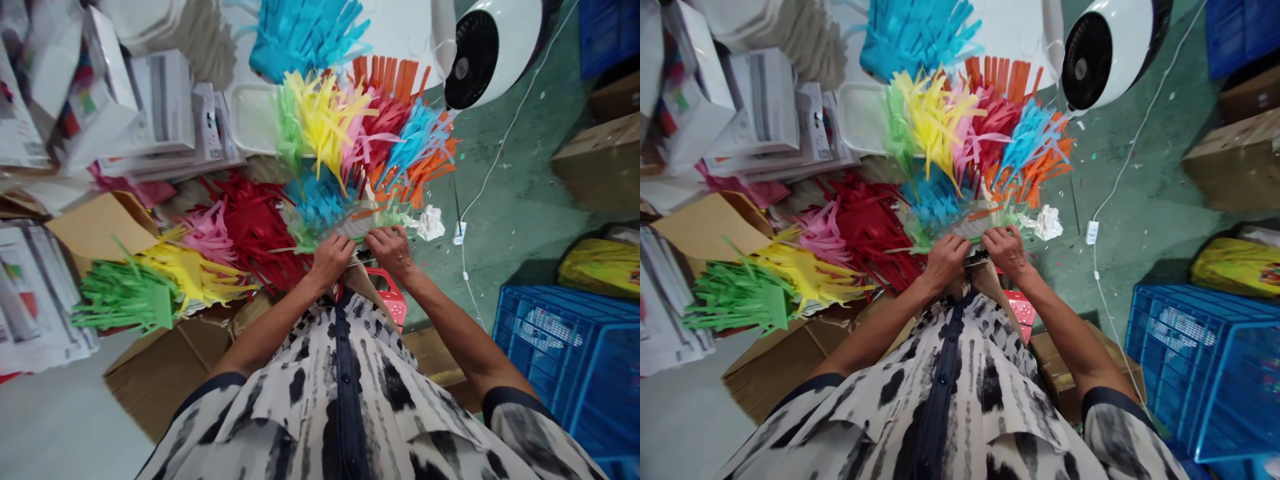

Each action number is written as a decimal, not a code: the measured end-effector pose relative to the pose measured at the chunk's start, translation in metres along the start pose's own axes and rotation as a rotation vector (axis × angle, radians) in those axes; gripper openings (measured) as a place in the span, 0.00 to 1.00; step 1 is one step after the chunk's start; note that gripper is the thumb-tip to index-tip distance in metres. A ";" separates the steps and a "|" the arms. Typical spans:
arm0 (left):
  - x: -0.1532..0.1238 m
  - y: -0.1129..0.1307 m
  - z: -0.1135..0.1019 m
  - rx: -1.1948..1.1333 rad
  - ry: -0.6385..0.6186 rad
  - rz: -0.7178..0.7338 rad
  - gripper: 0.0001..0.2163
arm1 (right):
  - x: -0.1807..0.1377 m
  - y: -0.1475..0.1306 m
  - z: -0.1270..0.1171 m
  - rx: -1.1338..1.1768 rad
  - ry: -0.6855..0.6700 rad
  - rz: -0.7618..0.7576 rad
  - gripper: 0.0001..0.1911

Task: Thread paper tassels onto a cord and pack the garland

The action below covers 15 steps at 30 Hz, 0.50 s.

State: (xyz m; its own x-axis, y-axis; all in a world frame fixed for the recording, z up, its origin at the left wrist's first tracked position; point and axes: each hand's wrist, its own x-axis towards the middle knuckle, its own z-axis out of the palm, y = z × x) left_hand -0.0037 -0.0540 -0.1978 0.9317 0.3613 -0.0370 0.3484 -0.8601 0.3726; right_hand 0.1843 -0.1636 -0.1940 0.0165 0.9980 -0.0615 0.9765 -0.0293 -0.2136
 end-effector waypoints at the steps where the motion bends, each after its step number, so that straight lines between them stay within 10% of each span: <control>1: 0.002 -0.002 0.002 0.009 -0.009 -0.004 0.10 | 0.000 0.002 0.000 -0.003 0.001 -0.011 0.13; 15: 0.010 -0.022 0.001 -0.026 0.050 -0.045 0.08 | 0.007 -0.002 0.010 -0.051 0.118 -0.034 0.12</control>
State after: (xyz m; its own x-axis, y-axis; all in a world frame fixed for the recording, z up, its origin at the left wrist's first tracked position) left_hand -0.0025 -0.0318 -0.2076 0.9086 0.4175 -0.0084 0.3865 -0.8331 0.3958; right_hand 0.1800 -0.1567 -0.2037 0.0051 0.9981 0.0610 0.9866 0.0049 -0.1632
